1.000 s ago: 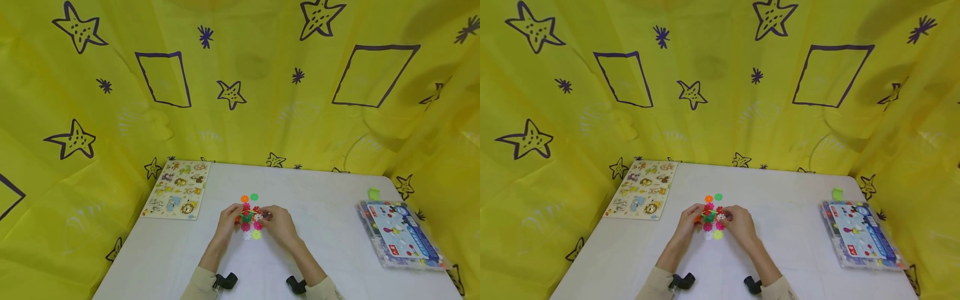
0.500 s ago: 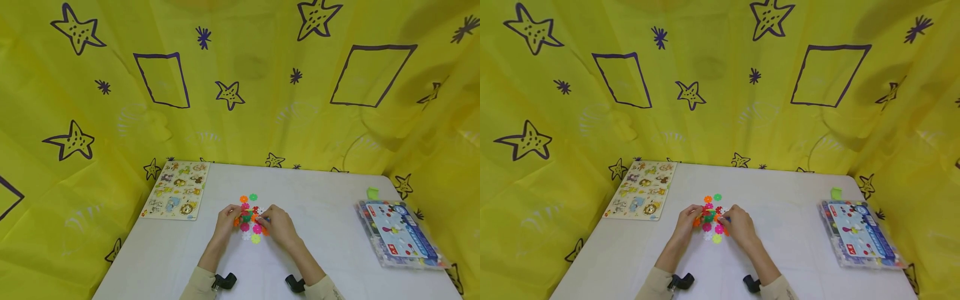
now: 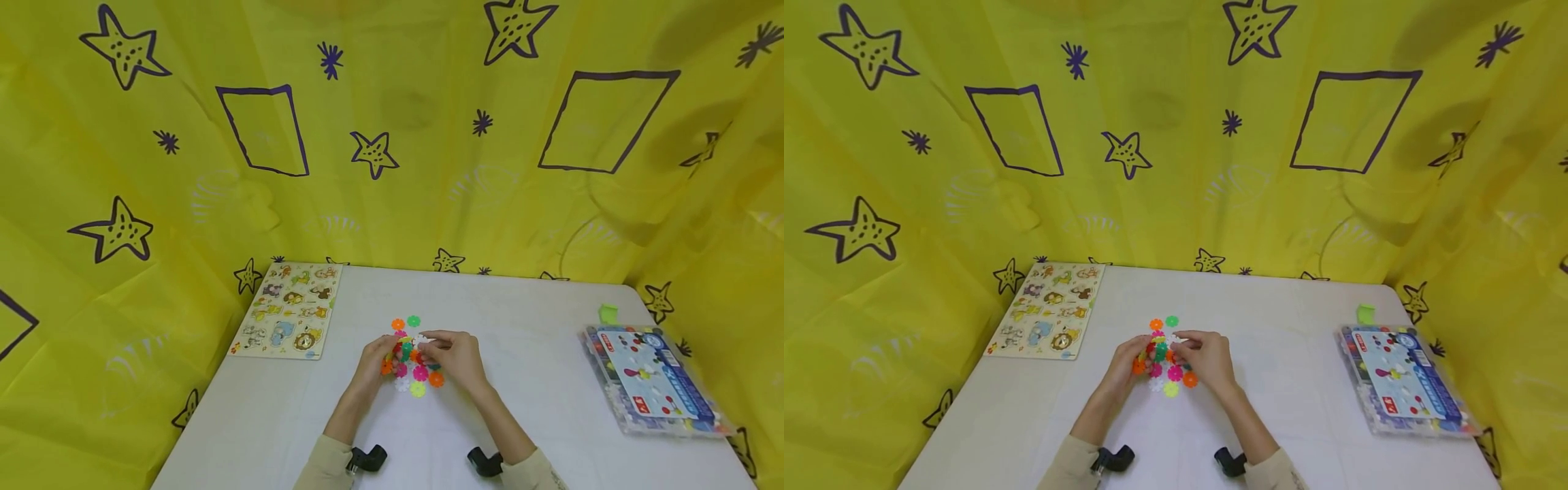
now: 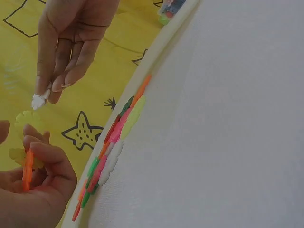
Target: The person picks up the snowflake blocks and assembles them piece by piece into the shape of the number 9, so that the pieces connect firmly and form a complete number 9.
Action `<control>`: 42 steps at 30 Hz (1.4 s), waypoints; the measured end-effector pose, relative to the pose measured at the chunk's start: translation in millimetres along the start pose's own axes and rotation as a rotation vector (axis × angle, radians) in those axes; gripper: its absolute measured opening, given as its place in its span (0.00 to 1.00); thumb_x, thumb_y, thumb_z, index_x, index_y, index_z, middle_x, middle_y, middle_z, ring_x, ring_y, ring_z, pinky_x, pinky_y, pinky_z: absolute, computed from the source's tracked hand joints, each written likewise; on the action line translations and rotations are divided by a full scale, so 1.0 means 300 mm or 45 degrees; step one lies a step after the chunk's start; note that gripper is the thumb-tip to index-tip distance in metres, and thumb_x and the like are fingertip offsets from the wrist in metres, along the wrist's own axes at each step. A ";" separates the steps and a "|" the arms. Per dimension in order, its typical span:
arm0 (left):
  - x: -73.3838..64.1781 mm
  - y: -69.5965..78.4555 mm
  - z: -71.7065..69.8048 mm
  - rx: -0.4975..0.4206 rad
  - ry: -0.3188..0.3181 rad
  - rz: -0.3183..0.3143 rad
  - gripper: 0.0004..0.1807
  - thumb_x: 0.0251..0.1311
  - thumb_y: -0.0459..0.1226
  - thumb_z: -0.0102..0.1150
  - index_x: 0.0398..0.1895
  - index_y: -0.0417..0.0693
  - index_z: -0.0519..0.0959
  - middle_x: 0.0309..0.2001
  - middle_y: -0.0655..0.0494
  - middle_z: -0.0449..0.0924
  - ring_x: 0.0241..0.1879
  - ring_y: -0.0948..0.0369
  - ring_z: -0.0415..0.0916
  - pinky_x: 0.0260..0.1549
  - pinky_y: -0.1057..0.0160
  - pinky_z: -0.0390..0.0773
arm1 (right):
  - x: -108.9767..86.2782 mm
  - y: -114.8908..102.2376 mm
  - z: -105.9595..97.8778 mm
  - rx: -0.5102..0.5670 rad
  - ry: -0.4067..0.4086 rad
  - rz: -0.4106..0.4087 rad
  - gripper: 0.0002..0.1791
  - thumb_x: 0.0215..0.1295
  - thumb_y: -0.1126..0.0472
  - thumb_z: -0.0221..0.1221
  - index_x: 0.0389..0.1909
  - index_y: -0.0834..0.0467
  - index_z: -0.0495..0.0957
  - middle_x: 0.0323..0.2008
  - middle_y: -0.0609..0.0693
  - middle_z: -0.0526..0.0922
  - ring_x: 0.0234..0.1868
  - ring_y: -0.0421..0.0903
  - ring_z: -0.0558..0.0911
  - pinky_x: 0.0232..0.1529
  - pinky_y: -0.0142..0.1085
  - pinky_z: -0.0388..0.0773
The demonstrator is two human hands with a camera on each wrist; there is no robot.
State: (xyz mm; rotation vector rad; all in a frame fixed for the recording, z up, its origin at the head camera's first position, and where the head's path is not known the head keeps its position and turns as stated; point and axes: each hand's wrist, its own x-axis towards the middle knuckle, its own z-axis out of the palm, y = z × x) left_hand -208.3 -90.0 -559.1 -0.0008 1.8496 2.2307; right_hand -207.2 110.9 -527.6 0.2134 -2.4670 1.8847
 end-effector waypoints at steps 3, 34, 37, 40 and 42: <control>0.000 -0.005 0.001 0.025 -0.013 0.010 0.25 0.78 0.49 0.53 0.48 0.30 0.76 0.32 0.56 0.73 0.31 0.60 0.68 0.34 0.65 0.72 | -0.001 -0.008 0.000 0.066 -0.015 0.005 0.11 0.65 0.68 0.70 0.48 0.65 0.88 0.32 0.60 0.90 0.29 0.53 0.91 0.35 0.50 0.86; -0.002 -0.017 0.010 0.121 -0.141 0.062 0.27 0.77 0.50 0.55 0.46 0.27 0.73 0.31 0.56 0.67 0.35 0.59 0.66 0.38 0.64 0.67 | -0.012 -0.026 0.010 0.116 0.063 -0.006 0.11 0.64 0.71 0.70 0.46 0.70 0.87 0.30 0.61 0.89 0.27 0.55 0.90 0.33 0.51 0.86; -0.005 -0.020 0.011 0.114 -0.137 0.079 0.24 0.78 0.46 0.54 0.51 0.29 0.76 0.30 0.56 0.67 0.34 0.59 0.65 0.38 0.64 0.67 | -0.012 -0.023 0.014 0.147 0.060 0.013 0.11 0.63 0.72 0.70 0.45 0.71 0.87 0.30 0.63 0.89 0.28 0.56 0.90 0.33 0.51 0.86; -0.005 -0.025 0.010 0.098 -0.136 0.087 0.22 0.78 0.44 0.54 0.55 0.30 0.78 0.30 0.55 0.67 0.33 0.58 0.65 0.38 0.65 0.67 | -0.012 -0.019 0.018 0.179 0.049 0.027 0.10 0.63 0.73 0.70 0.45 0.71 0.87 0.31 0.64 0.89 0.27 0.57 0.90 0.33 0.51 0.86; -0.004 -0.026 0.009 0.093 -0.147 0.093 0.22 0.79 0.43 0.53 0.57 0.29 0.77 0.31 0.55 0.68 0.35 0.58 0.66 0.39 0.65 0.68 | -0.011 -0.018 0.018 0.198 0.042 0.034 0.10 0.63 0.73 0.69 0.44 0.71 0.87 0.31 0.64 0.89 0.27 0.58 0.90 0.33 0.51 0.86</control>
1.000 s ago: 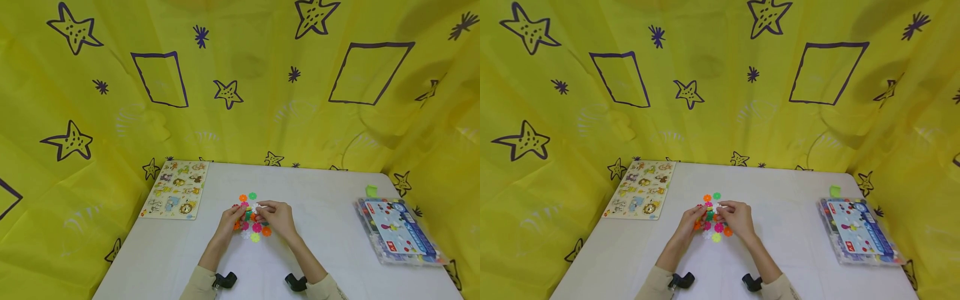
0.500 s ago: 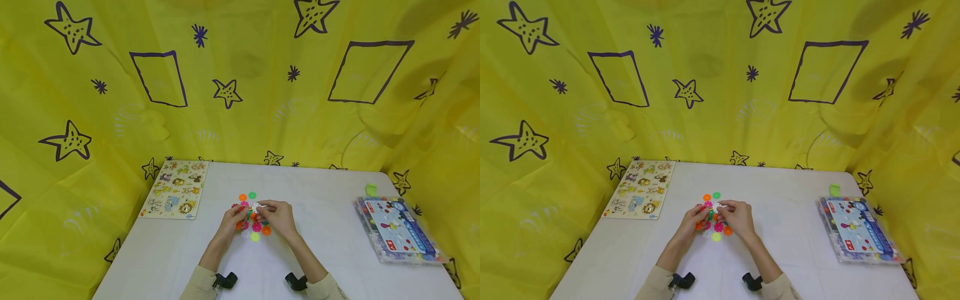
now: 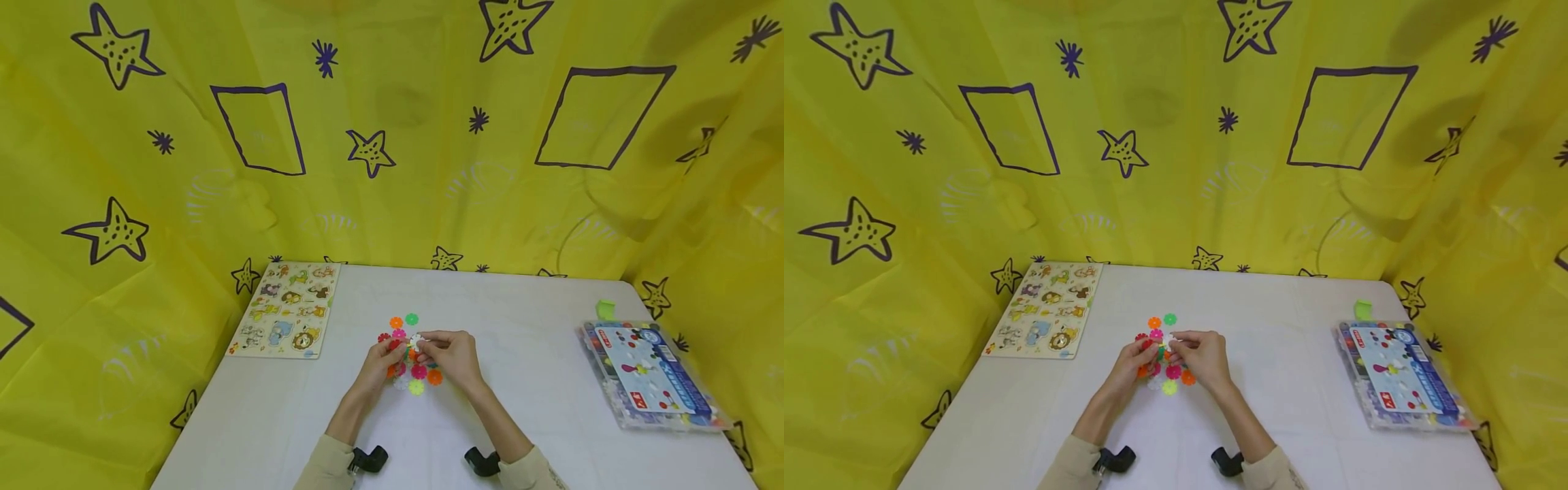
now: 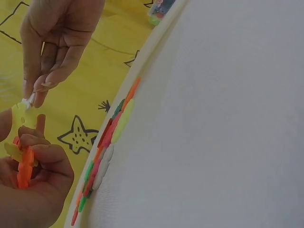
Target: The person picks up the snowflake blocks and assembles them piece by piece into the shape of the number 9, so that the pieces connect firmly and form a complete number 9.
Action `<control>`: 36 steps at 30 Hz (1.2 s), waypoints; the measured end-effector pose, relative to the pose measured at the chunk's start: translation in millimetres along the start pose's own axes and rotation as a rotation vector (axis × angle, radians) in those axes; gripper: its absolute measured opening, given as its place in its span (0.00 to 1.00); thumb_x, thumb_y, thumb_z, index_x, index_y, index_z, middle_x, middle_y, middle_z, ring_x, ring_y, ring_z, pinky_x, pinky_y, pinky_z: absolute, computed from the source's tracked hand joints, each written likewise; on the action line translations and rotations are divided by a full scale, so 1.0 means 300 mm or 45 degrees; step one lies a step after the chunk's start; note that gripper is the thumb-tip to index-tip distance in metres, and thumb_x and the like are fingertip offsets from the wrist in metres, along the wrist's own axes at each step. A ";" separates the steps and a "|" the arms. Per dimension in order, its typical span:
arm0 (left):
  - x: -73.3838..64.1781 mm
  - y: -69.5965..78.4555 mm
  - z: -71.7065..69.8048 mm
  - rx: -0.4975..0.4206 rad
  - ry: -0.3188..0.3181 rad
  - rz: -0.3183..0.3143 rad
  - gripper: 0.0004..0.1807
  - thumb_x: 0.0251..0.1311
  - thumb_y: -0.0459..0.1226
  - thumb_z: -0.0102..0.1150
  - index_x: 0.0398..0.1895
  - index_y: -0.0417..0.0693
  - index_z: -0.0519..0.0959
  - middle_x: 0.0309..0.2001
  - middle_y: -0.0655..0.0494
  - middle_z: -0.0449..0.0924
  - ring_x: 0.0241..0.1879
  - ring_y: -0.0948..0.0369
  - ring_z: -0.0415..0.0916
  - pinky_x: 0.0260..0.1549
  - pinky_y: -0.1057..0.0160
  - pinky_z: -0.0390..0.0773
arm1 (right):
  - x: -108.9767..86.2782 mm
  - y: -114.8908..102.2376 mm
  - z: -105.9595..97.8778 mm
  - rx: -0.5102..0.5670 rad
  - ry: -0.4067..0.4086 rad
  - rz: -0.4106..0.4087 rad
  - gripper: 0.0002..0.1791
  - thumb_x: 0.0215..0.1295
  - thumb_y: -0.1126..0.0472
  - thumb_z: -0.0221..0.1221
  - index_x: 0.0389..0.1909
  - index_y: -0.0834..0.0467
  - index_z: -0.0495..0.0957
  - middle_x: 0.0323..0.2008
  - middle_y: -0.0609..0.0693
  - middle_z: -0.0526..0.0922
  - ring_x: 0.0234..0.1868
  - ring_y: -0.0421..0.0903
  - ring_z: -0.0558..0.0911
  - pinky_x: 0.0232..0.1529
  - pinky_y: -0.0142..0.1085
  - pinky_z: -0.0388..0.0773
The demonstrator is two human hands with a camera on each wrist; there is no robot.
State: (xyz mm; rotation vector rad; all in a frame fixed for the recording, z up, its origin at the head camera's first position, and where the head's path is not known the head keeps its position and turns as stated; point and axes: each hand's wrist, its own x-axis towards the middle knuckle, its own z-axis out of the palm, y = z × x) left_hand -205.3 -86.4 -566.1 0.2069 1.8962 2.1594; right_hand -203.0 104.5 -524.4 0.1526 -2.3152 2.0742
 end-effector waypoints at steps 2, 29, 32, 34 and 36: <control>0.000 0.001 0.001 0.009 -0.015 0.006 0.22 0.79 0.43 0.53 0.57 0.29 0.77 0.32 0.55 0.68 0.35 0.58 0.66 0.39 0.65 0.68 | 0.001 0.002 -0.003 0.012 -0.011 0.002 0.10 0.63 0.73 0.69 0.45 0.71 0.87 0.31 0.65 0.89 0.27 0.58 0.90 0.33 0.52 0.86; -0.002 0.032 0.005 -0.123 0.010 -0.040 0.16 0.79 0.46 0.50 0.53 0.41 0.72 0.33 0.56 0.70 0.27 0.61 0.65 0.31 0.67 0.71 | 0.053 0.057 -0.019 -0.843 -0.278 -0.041 0.10 0.60 0.63 0.75 0.41 0.62 0.89 0.30 0.46 0.86 0.28 0.42 0.80 0.32 0.37 0.81; 0.002 0.024 0.004 -0.140 0.017 -0.052 0.14 0.79 0.44 0.49 0.50 0.41 0.71 0.32 0.55 0.70 0.27 0.61 0.65 0.30 0.67 0.71 | 0.055 0.066 -0.017 -0.930 -0.269 -0.065 0.09 0.58 0.63 0.76 0.39 0.60 0.89 0.32 0.47 0.86 0.33 0.43 0.80 0.38 0.41 0.82; 0.005 0.018 0.003 -0.155 0.019 -0.055 0.12 0.79 0.44 0.48 0.48 0.43 0.70 0.33 0.55 0.70 0.27 0.61 0.64 0.30 0.67 0.70 | 0.056 0.067 -0.017 -0.947 -0.252 -0.062 0.08 0.57 0.63 0.77 0.36 0.59 0.88 0.31 0.47 0.85 0.33 0.43 0.80 0.38 0.41 0.82; 0.007 0.016 0.001 -0.182 0.017 -0.051 0.11 0.79 0.43 0.47 0.47 0.44 0.70 0.33 0.54 0.72 0.27 0.60 0.64 0.29 0.67 0.70 | 0.057 0.061 -0.019 -0.944 -0.238 -0.051 0.08 0.56 0.64 0.77 0.33 0.58 0.87 0.29 0.46 0.83 0.31 0.44 0.78 0.35 0.40 0.80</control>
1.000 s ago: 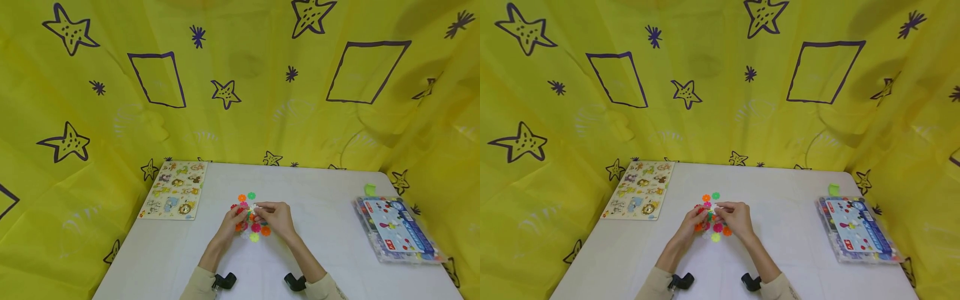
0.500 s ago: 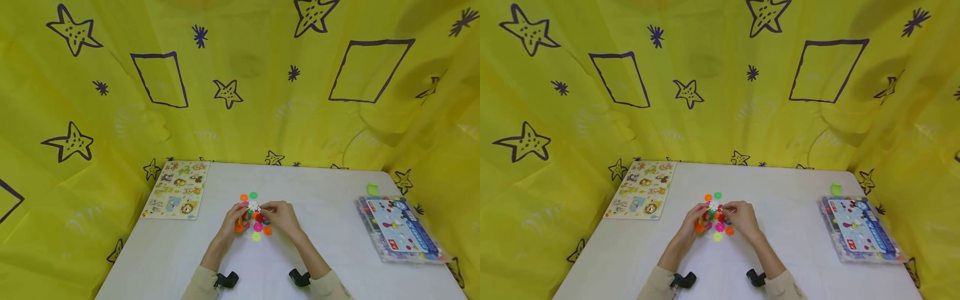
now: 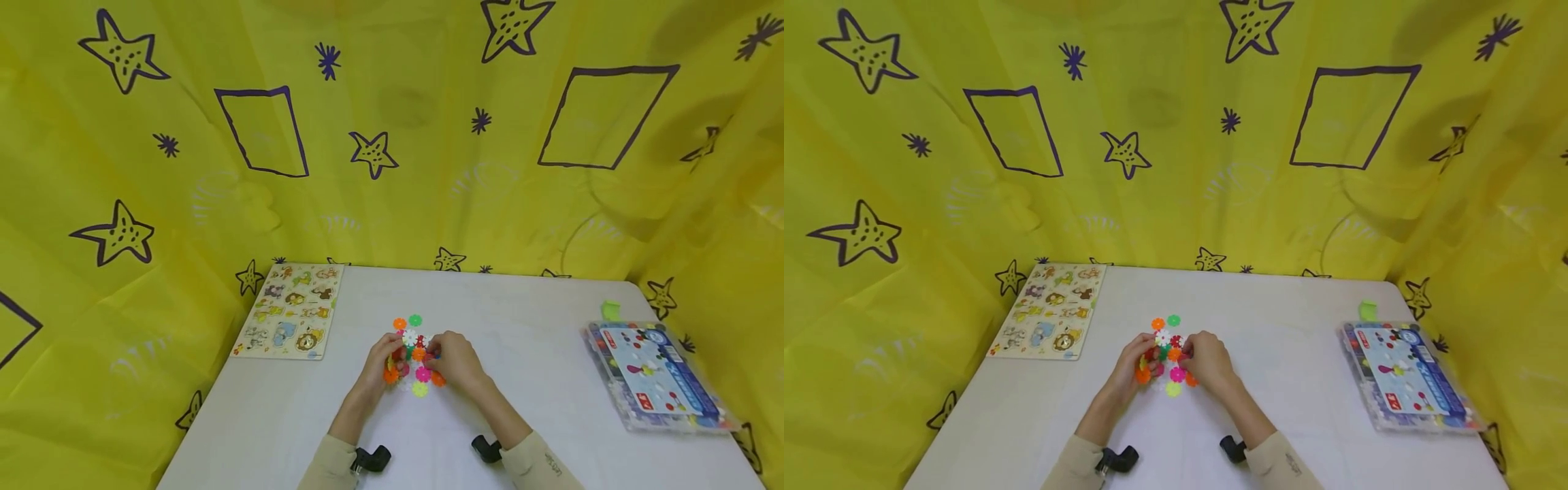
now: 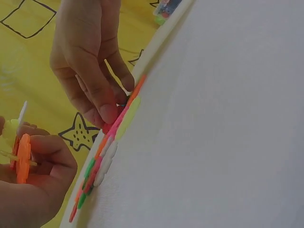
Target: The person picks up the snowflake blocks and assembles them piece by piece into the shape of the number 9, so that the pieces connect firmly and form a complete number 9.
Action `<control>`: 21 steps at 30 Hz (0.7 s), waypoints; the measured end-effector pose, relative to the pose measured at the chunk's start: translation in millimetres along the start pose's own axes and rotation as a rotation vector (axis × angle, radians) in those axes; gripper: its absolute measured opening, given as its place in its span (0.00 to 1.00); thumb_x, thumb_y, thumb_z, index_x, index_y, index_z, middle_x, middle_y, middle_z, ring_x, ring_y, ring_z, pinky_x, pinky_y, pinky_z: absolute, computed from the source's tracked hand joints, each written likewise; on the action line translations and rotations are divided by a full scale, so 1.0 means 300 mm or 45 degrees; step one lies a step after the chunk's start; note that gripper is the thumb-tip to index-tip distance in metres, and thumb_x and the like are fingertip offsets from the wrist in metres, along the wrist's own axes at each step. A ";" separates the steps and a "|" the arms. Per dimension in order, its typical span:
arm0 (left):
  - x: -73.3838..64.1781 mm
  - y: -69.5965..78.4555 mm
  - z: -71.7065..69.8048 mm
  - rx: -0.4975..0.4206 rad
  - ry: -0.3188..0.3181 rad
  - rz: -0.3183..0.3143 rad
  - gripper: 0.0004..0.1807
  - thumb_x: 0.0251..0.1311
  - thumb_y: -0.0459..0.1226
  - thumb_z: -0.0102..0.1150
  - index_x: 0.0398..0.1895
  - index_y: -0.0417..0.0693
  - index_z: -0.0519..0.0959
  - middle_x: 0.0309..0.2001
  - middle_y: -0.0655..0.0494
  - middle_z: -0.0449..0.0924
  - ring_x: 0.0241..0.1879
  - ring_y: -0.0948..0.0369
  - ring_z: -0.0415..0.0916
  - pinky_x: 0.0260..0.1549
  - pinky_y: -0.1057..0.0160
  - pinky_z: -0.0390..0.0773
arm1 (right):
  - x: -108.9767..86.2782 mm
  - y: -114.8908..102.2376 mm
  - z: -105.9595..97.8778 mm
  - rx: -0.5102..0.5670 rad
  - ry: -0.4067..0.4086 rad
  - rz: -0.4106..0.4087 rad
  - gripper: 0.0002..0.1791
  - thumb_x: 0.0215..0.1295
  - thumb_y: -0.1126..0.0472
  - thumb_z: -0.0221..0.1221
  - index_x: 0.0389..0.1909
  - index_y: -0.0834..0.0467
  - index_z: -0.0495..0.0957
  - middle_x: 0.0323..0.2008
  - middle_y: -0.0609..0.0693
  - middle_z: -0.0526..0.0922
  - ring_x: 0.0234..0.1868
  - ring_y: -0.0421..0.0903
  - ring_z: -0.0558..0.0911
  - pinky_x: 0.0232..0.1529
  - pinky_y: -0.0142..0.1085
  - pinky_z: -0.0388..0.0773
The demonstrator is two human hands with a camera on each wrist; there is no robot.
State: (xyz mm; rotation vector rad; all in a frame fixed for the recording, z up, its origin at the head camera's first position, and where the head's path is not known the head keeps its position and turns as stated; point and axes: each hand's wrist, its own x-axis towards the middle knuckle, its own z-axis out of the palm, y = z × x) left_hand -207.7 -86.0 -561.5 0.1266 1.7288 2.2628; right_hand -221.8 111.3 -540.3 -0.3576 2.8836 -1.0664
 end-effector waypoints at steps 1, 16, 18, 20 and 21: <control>0.000 -0.001 0.001 -0.020 -0.001 0.004 0.10 0.79 0.43 0.47 0.46 0.45 0.71 0.34 0.54 0.72 0.26 0.60 0.64 0.29 0.67 0.71 | -0.001 -0.001 -0.004 0.008 0.007 0.009 0.09 0.56 0.64 0.78 0.31 0.58 0.86 0.28 0.46 0.82 0.29 0.44 0.78 0.34 0.39 0.79; 0.002 -0.001 0.000 -0.180 -0.013 -0.025 0.08 0.80 0.41 0.45 0.43 0.47 0.69 0.34 0.54 0.70 0.26 0.63 0.62 0.27 0.70 0.68 | -0.022 -0.014 -0.017 0.445 0.210 -0.082 0.04 0.60 0.65 0.75 0.33 0.54 0.89 0.28 0.43 0.88 0.28 0.46 0.87 0.29 0.32 0.82; 0.002 -0.002 0.000 -0.170 0.001 -0.040 0.09 0.81 0.43 0.45 0.42 0.48 0.69 0.34 0.53 0.69 0.25 0.63 0.61 0.26 0.71 0.67 | -0.025 -0.022 -0.015 0.466 0.259 -0.119 0.04 0.59 0.65 0.75 0.33 0.54 0.89 0.30 0.44 0.89 0.29 0.44 0.88 0.31 0.32 0.84; 0.002 -0.003 0.001 -0.154 0.011 -0.044 0.09 0.82 0.43 0.45 0.42 0.49 0.69 0.33 0.53 0.69 0.25 0.64 0.61 0.25 0.72 0.66 | -0.029 -0.028 -0.013 0.483 0.294 -0.138 0.05 0.59 0.65 0.75 0.34 0.55 0.90 0.31 0.44 0.89 0.30 0.42 0.88 0.33 0.31 0.85; 0.002 -0.002 0.001 -0.148 0.013 -0.045 0.09 0.82 0.43 0.46 0.42 0.49 0.69 0.33 0.53 0.69 0.25 0.64 0.61 0.25 0.72 0.66 | -0.030 -0.029 -0.011 0.493 0.308 -0.150 0.05 0.59 0.65 0.75 0.34 0.55 0.90 0.31 0.44 0.89 0.30 0.41 0.88 0.34 0.31 0.85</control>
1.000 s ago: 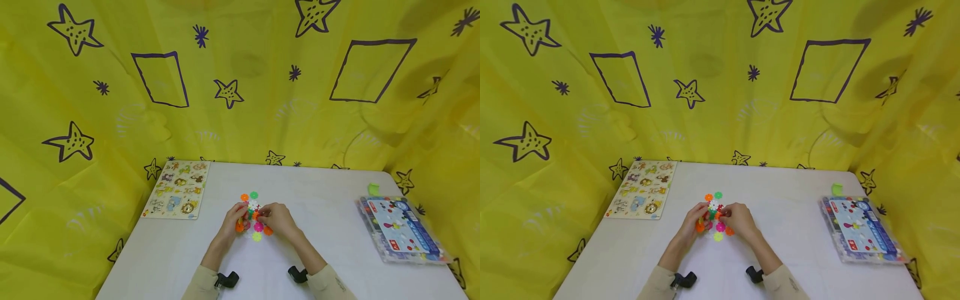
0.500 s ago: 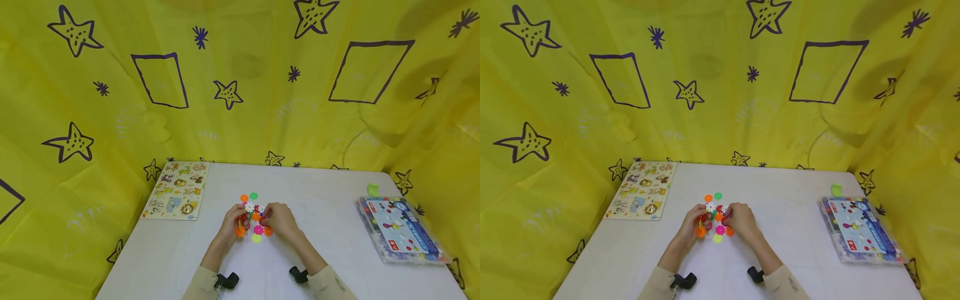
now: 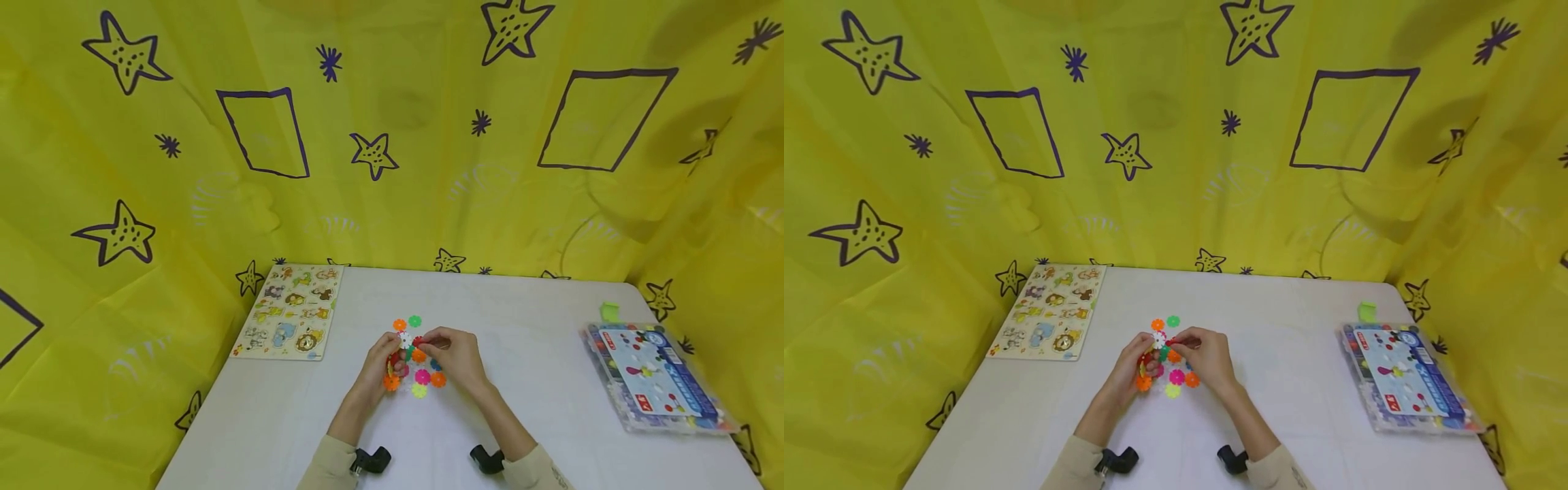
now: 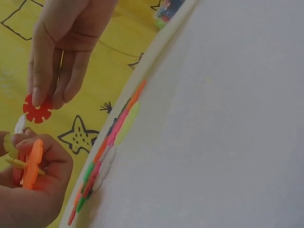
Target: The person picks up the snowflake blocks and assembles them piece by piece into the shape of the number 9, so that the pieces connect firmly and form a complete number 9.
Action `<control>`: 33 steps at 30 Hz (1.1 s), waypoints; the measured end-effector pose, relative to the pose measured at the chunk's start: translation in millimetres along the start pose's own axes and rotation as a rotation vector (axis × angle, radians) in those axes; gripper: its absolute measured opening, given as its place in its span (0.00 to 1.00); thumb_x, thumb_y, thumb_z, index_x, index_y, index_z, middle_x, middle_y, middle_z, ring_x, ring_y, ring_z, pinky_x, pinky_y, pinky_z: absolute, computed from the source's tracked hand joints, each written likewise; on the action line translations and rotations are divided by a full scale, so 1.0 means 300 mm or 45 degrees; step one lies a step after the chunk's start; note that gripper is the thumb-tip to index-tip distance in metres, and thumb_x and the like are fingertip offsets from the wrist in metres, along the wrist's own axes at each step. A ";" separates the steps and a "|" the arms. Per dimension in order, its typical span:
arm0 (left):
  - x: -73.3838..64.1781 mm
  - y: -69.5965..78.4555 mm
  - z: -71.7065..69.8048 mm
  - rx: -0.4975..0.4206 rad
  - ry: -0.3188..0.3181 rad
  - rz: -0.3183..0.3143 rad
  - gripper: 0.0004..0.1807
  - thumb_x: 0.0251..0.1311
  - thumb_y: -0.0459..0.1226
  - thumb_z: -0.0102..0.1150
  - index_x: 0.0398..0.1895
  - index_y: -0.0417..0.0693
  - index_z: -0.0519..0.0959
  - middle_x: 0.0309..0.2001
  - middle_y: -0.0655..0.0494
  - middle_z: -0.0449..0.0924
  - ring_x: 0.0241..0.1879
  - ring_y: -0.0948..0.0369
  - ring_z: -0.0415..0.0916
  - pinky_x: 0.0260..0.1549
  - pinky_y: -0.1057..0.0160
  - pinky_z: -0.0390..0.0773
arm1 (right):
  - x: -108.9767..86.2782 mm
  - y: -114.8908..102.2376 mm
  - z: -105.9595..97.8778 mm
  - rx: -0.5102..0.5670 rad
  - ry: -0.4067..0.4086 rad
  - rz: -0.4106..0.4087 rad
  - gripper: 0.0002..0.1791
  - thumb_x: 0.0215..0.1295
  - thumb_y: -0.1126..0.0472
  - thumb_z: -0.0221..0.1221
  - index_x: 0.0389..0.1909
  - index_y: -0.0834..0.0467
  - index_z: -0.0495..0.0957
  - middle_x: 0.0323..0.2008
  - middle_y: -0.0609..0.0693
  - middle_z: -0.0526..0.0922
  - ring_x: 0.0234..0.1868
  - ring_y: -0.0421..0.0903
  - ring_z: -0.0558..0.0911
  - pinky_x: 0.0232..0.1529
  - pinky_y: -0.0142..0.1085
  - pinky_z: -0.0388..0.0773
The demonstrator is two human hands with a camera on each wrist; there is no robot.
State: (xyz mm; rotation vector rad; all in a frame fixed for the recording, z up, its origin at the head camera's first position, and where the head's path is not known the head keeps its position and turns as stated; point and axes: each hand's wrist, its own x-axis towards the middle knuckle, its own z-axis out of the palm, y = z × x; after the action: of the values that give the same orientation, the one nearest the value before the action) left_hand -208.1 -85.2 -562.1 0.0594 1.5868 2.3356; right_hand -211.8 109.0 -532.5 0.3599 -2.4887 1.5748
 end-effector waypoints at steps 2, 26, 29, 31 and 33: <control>0.000 -0.001 0.001 0.017 -0.003 0.004 0.08 0.82 0.43 0.46 0.42 0.50 0.69 0.33 0.53 0.69 0.25 0.64 0.61 0.25 0.73 0.66 | -0.004 -0.002 0.003 0.025 0.018 -0.010 0.05 0.58 0.66 0.75 0.34 0.56 0.90 0.32 0.45 0.89 0.31 0.41 0.88 0.35 0.31 0.85; 0.004 -0.016 0.013 0.181 0.041 0.034 0.08 0.81 0.41 0.45 0.42 0.49 0.68 0.29 0.54 0.65 0.22 0.63 0.58 0.21 0.71 0.63 | -0.006 0.016 0.006 -0.129 0.073 -0.564 0.11 0.52 0.75 0.76 0.35 0.59 0.92 0.32 0.47 0.88 0.32 0.42 0.87 0.34 0.28 0.83; 0.004 -0.020 0.017 0.175 0.043 0.027 0.07 0.81 0.40 0.45 0.41 0.48 0.67 0.28 0.55 0.64 0.22 0.64 0.57 0.20 0.72 0.62 | -0.005 0.020 0.009 -0.160 0.085 -0.607 0.11 0.50 0.75 0.76 0.34 0.59 0.92 0.30 0.46 0.87 0.29 0.40 0.85 0.31 0.26 0.81; 0.003 -0.019 0.019 0.152 0.045 0.031 0.08 0.80 0.40 0.45 0.41 0.47 0.67 0.27 0.55 0.63 0.22 0.64 0.56 0.20 0.73 0.61 | -0.006 0.020 0.010 -0.160 0.089 -0.627 0.11 0.50 0.76 0.76 0.33 0.60 0.92 0.29 0.46 0.87 0.27 0.40 0.83 0.29 0.25 0.79; 0.002 -0.018 0.021 0.154 0.035 0.039 0.08 0.80 0.39 0.46 0.41 0.45 0.67 0.27 0.56 0.63 0.21 0.65 0.55 0.20 0.73 0.59 | -0.007 0.019 0.010 -0.164 0.091 -0.646 0.11 0.49 0.76 0.76 0.32 0.60 0.92 0.28 0.47 0.86 0.26 0.39 0.82 0.28 0.24 0.78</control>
State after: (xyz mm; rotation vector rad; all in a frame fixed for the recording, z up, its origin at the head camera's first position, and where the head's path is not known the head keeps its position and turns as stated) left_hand -206.0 -77.6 -564.7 0.0798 1.7512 2.2704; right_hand -211.5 108.8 -539.3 0.8206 -2.1927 1.1949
